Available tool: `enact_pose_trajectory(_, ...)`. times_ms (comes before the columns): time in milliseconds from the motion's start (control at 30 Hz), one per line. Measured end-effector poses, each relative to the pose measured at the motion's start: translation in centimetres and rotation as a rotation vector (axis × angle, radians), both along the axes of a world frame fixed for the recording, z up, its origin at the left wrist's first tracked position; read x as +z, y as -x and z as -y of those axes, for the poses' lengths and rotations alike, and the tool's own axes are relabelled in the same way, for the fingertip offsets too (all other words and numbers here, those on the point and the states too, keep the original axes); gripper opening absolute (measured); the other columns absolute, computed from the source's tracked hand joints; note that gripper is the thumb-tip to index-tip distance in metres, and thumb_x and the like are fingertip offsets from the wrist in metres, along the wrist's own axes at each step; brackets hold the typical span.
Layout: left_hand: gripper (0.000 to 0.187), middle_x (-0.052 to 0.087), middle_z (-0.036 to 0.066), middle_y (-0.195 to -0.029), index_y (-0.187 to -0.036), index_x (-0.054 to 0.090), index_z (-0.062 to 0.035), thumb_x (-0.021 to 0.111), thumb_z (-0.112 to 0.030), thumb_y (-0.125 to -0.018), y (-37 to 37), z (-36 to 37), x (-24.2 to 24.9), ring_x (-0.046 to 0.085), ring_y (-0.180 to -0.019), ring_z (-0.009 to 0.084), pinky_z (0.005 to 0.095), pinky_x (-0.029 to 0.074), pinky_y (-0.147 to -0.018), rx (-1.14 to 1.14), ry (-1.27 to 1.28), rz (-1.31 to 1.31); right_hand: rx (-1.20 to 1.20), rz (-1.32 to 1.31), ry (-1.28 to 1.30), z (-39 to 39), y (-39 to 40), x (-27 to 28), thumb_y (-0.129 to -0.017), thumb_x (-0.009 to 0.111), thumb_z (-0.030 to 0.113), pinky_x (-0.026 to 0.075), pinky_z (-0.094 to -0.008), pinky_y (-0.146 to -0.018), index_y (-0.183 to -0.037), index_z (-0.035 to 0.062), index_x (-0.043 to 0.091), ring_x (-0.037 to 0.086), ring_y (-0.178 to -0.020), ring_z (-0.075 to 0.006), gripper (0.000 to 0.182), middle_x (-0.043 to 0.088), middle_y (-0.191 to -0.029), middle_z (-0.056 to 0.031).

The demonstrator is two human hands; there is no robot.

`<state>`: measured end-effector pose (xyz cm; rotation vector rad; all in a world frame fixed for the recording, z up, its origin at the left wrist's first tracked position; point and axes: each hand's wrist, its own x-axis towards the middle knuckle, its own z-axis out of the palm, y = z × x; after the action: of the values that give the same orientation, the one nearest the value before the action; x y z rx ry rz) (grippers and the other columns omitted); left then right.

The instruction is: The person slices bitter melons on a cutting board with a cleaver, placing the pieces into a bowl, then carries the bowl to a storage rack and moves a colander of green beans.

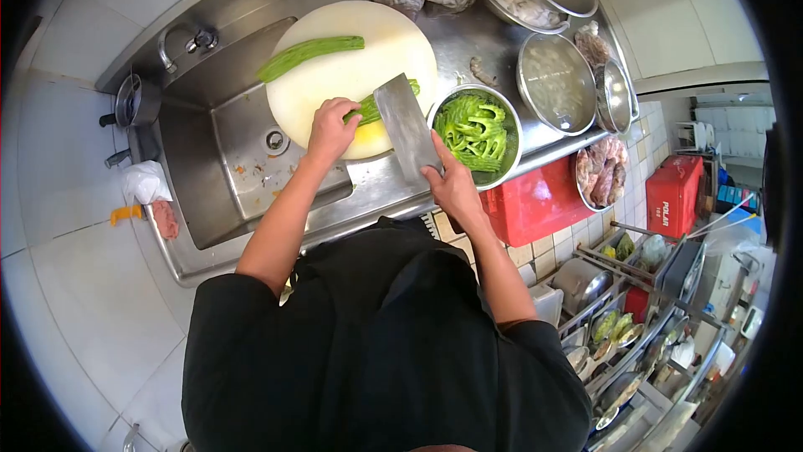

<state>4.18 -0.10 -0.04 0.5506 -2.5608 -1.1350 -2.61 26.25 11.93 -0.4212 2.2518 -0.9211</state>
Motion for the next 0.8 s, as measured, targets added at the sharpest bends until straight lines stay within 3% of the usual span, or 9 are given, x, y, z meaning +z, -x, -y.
enact_pose_trajectory(167, 0.015, 0.075, 0.015, -0.103, -0.094, 0.079, -0.0001, 0.079, -0.008, -0.081, 0.8, 0.1, 0.0, 0.070, -0.097, 0.0334, 0.0414, 0.056, -0.089, 0.024, -0.035, -0.040, 0.074, -0.206, 0.148, 1.3, -0.1, -5.6, -0.094, 0.068, 0.017, 0.052, -0.0505, -0.091, -0.160, 0.0158, 0.040, 0.068, -0.101, -0.0494, 0.071, 0.069, -0.103, -0.0356)
enact_pose_trajectory(300, 0.017, 0.075, 0.014, -0.104, -0.095, 0.079, 0.0000, 0.080, -0.009, -0.081, 0.7, 0.0, -0.3, 0.070, -0.098, 0.0298, 0.0375, 0.056, -0.091, 0.077, -0.098, -0.027, 0.082, 0.024, 0.011, 3.9, -0.5, -4.4, -0.094, 0.068, 0.018, 0.051, -0.0505, -0.092, -0.160, 0.0160, 0.039, 0.067, -0.100, -0.0501, 0.072, 0.069, -0.102, -0.0350)
enact_pose_trajectory(400, 0.019, 0.075, 0.015, -0.106, -0.099, 0.078, -0.0007, 0.079, -0.008, -0.082, 0.6, 0.0, 0.0, 0.070, -0.101, 0.0308, 0.0386, 0.055, -0.093, 0.102, -0.080, -0.021, 0.110, -0.110, 0.136, 0.4, -1.7, -7.0, -0.094, 0.069, 0.019, 0.051, -0.0498, -0.091, -0.159, 0.0151, 0.041, 0.067, -0.101, -0.0488, 0.071, 0.069, -0.108, -0.0351)
enact_pose_trajectory(433, 0.020, 0.075, 0.015, -0.107, -0.101, 0.078, -0.0012, 0.079, -0.008, -0.082, 0.6, 0.1, -0.3, 0.069, -0.102, 0.0321, 0.0398, 0.055, -0.093, 0.093, -0.045, -0.030, 0.122, -0.122, 0.181, -0.8, -1.8, -6.2, -0.093, 0.070, 0.016, 0.052, -0.0463, -0.090, -0.158, 0.0131, 0.044, 0.070, -0.098, -0.0440, 0.070, 0.068, -0.114, -0.0350)
enact_pose_trajectory(500, 0.024, 0.074, 0.015, -0.110, -0.105, 0.077, -0.0022, 0.079, -0.008, -0.082, 0.7, 0.1, -0.9, 0.068, -0.104, 0.0334, 0.0412, 0.055, -0.093, 0.075, -0.010, -0.040, 0.091, 0.057, 0.061, -2.6, -1.5, -2.5, -0.093, 0.070, 0.013, 0.052, -0.0431, -0.090, -0.157, 0.0118, 0.046, 0.071, -0.096, -0.0404, 0.069, 0.068, -0.117, -0.0349)
enact_pose_trajectory(600, 0.030, 0.073, 0.014, -0.113, -0.111, 0.075, -0.0036, 0.079, -0.009, -0.081, 1.3, -0.3, -0.7, 0.067, -0.106, 0.0335, 0.0415, 0.054, -0.094, 0.038, 0.033, -0.076, -0.004, 0.074, 0.073, -3.7, -1.3, -1.2, -0.092, 0.070, 0.009, 0.053, -0.0391, -0.090, -0.157, 0.0108, 0.046, 0.071, -0.094, -0.0357, 0.069, 0.068, -0.118, -0.0348)
enact_pose_trajectory(667, 0.033, 0.073, 0.014, -0.114, -0.113, 0.075, -0.0046, 0.080, -0.010, -0.081, 1.6, -1.1, 0.0, 0.067, -0.106, 0.0336, 0.0419, 0.054, -0.093, 0.001, 0.106, -0.128, -0.080, 0.076, 0.052, -3.1, -0.6, -0.2, -0.092, 0.070, 0.010, 0.053, -0.0391, -0.092, -0.157, 0.0104, 0.046, 0.072, -0.097, -0.0368, 0.069, 0.068, -0.118, -0.0346)
enact_pose_trajectory(700, 0.032, 0.073, 0.014, -0.114, -0.112, 0.075, -0.0047, 0.080, -0.010, -0.081, 1.7, -1.3, 0.0, 0.067, -0.105, 0.0336, 0.0420, 0.054, -0.093, 0.013, 0.107, -0.114, -0.079, -0.011, 0.119, -2.8, -0.2, -1.3, -0.092, 0.070, 0.012, 0.052, -0.0413, -0.094, -0.157, 0.0124, 0.045, 0.072, -0.105, -0.0418, 0.069, 0.069, -0.116, -0.0349)
enact_pose_trajectory(800, 0.030, 0.074, 0.014, -0.112, -0.109, 0.076, -0.0050, 0.081, -0.011, -0.080, 2.2, -1.6, 0.4, 0.067, -0.104, 0.0332, 0.0422, 0.054, -0.094, 0.029, 0.087, -0.067, -0.047, -0.009, 0.050, -1.8, 1.1, -2.5, -0.093, 0.070, 0.012, 0.052, -0.0440, -0.096, -0.157, 0.0156, 0.045, 0.068, -0.111, -0.0465, 0.069, 0.068, -0.115, -0.0352)
